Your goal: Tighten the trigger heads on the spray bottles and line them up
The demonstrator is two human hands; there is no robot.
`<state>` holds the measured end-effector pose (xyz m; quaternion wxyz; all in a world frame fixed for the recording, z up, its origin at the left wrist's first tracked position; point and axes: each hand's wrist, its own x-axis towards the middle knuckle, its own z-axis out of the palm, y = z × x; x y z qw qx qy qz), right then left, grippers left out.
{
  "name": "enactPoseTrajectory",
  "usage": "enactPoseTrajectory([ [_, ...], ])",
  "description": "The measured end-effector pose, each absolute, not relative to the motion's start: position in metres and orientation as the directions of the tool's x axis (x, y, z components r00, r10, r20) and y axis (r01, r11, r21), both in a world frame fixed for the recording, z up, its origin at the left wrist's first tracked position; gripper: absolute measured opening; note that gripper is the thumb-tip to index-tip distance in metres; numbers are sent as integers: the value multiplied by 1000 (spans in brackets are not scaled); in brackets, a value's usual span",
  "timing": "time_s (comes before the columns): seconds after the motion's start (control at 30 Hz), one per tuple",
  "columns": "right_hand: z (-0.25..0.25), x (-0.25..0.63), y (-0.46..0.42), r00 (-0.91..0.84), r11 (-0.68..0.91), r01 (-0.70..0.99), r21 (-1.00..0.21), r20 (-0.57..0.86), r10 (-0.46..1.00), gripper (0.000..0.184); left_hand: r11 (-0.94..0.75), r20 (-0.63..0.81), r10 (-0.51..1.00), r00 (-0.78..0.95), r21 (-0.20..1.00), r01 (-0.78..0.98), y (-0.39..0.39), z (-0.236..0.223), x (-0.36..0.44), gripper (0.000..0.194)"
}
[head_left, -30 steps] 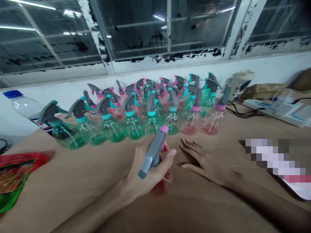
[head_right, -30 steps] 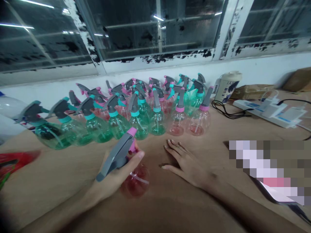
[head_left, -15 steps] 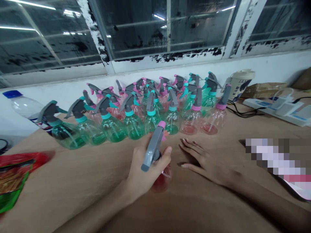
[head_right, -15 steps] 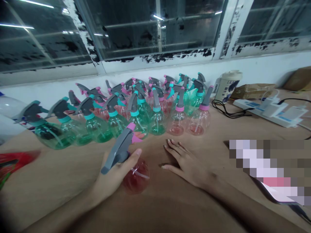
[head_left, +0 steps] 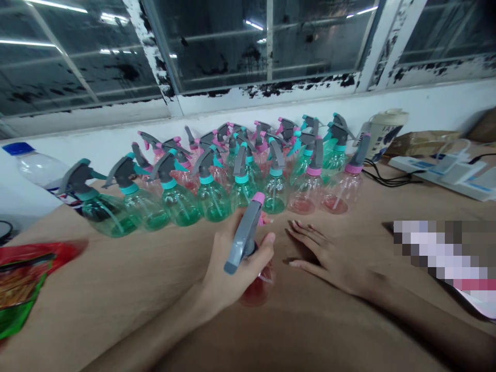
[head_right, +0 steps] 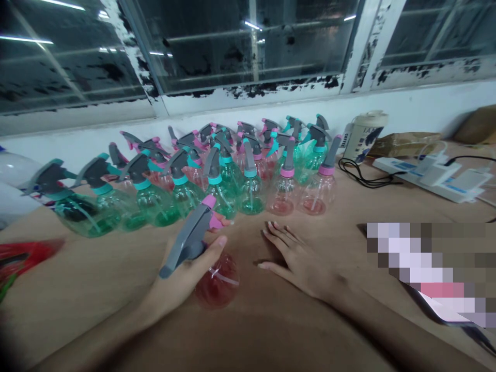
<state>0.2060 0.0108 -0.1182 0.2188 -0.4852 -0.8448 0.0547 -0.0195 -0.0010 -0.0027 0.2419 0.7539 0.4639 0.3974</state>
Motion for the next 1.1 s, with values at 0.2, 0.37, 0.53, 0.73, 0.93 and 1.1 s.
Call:
enactPoseTrajectory([
  [0.2,-119,206,11,-434,524,802,-285,323,841,67,-469,392,883,257,729,499,1,-3,-17,15],
  [0.37,-120,206,11,-434,527,800,-288,329,839,67,-500,426,866,263,706,503,1,0,-17,13],
  [0.53,-120,207,11,-431,531,788,-311,337,837,67,-481,390,877,282,722,498,1,1,-20,17],
  [0.73,-119,207,10,-425,538,778,-324,358,831,70,-459,412,885,215,704,542,1,-3,-19,25],
  [0.93,-119,208,10,-432,541,773,-331,351,831,75,-464,401,885,236,715,524,1,-5,-19,31],
  [1.1,-118,210,10,-449,552,767,-326,340,826,83,-460,393,887,242,718,522,0,-4,-19,27],
])
